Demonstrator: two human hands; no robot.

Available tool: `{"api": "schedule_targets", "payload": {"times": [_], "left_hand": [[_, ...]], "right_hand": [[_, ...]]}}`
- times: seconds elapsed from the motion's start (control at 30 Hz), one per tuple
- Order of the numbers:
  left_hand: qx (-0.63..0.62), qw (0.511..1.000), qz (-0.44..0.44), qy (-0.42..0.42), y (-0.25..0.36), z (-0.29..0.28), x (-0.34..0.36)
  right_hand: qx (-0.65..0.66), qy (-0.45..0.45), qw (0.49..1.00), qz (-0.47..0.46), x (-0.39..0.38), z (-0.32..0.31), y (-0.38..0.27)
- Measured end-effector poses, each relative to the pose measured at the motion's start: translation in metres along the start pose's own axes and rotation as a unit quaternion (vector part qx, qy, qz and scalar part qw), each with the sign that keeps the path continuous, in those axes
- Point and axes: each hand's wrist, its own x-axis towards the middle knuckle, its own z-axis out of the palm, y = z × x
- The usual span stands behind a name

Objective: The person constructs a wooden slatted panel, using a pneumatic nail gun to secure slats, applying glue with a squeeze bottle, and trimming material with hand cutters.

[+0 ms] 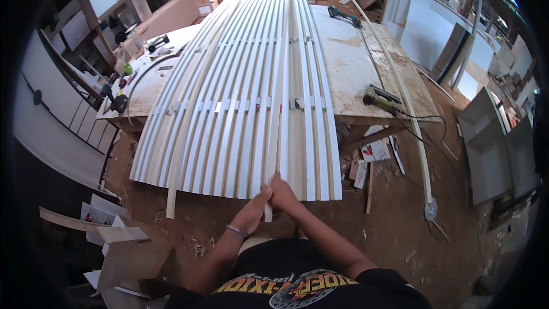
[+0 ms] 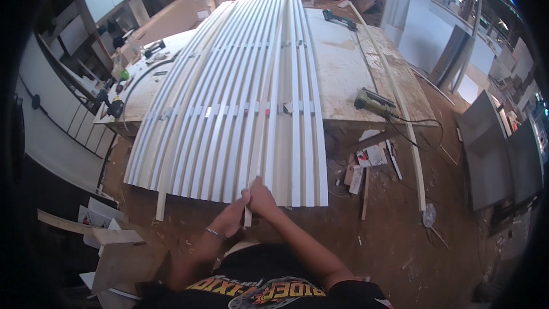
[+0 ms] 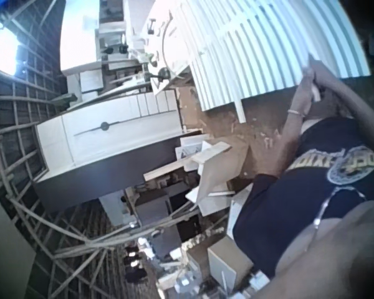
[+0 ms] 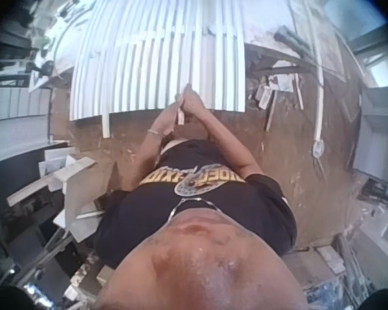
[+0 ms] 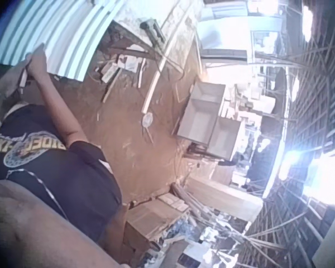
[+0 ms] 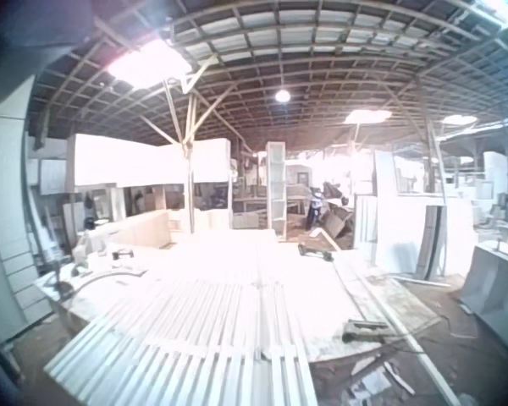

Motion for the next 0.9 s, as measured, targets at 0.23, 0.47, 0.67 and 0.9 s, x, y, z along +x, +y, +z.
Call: {"api": "schedule_targets", "payload": {"times": [0.23, 0.47, 0.67, 0.9], "left_hand": [[0.047, 0.988, -0.047, 0.137, -0.056, -0.053, -0.061], [0.252, 0.948, -0.045, 0.191, -0.117, -0.126, -0.149], [0.273, 0.934, 0.025, 0.228, -0.127, -0.196, -0.213], [0.292, 0.919, 0.186, 0.188, -0.146, -0.276, -0.164]], "right_hand": [[0.061, -0.294, 0.953, 0.039, 0.014, 0.022, -0.015], [0.549, -0.274, 0.770, 0.176, 0.041, 0.120, -0.033], [0.435, -0.172, 0.871, 0.147, 0.031, 0.227, -0.053], [0.345, -0.098, 0.927, 0.107, 0.077, 0.266, -0.058]]}}
